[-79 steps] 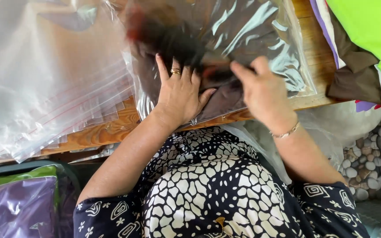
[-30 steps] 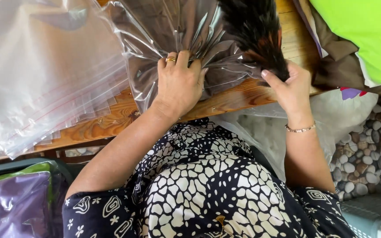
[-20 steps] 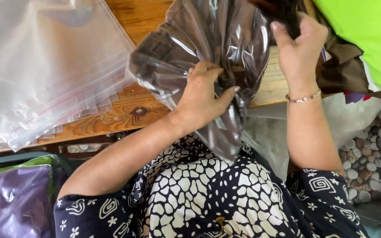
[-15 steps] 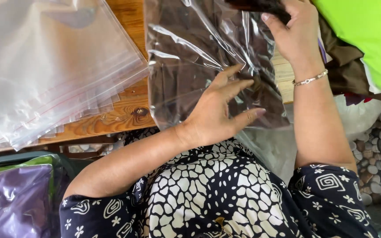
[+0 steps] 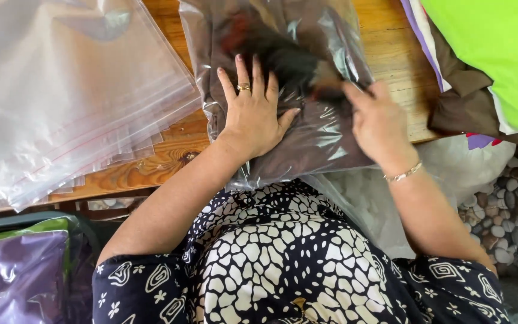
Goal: Brushing a pillow to clean it and then placing it inside a plastic zip-lock bag and sealing it.
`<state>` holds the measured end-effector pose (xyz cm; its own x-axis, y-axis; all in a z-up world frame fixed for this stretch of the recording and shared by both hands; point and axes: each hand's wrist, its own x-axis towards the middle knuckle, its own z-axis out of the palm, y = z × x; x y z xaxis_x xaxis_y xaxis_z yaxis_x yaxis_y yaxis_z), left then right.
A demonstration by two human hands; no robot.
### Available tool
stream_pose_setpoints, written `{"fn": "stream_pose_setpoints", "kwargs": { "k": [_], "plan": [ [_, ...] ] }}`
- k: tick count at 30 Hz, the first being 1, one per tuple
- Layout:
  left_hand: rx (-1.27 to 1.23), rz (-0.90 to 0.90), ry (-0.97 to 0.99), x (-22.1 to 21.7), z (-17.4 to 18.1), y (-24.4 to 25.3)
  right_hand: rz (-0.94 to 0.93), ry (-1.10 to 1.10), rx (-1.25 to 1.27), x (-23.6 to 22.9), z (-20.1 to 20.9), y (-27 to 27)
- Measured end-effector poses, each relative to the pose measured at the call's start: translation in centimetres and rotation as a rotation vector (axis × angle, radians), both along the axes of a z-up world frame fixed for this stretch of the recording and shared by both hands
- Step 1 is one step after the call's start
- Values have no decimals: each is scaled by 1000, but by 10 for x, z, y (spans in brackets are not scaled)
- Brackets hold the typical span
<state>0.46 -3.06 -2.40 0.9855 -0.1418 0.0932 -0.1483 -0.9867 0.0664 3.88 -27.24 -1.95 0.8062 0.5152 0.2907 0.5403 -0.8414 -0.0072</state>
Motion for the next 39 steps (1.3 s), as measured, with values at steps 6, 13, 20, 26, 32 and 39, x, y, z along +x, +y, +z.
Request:
{"fn": "stream_pose_setpoints", "kwargs": {
  "k": [6, 13, 20, 26, 32, 39],
  "plan": [
    [29, -100, 69, -17, 18, 0, -249, 1, 205, 52, 1, -68],
    [-54, -150, 220, -35, 23, -16, 44, 34, 198, -28, 16, 21],
    [-122, -126, 339, -36, 42, -7, -296, 63, -66, 84, -25, -68],
    [-112, -128, 378, -34, 49, -10, -185, 1, 99, 28, 21, -21],
    [-148, -117, 297, -31, 35, -12, 7, 72, 22, -32, 19, 34],
    [-17, -30, 253, -20, 28, -10, -275, -27, 155, 38, -4, -53]
  ]
}}
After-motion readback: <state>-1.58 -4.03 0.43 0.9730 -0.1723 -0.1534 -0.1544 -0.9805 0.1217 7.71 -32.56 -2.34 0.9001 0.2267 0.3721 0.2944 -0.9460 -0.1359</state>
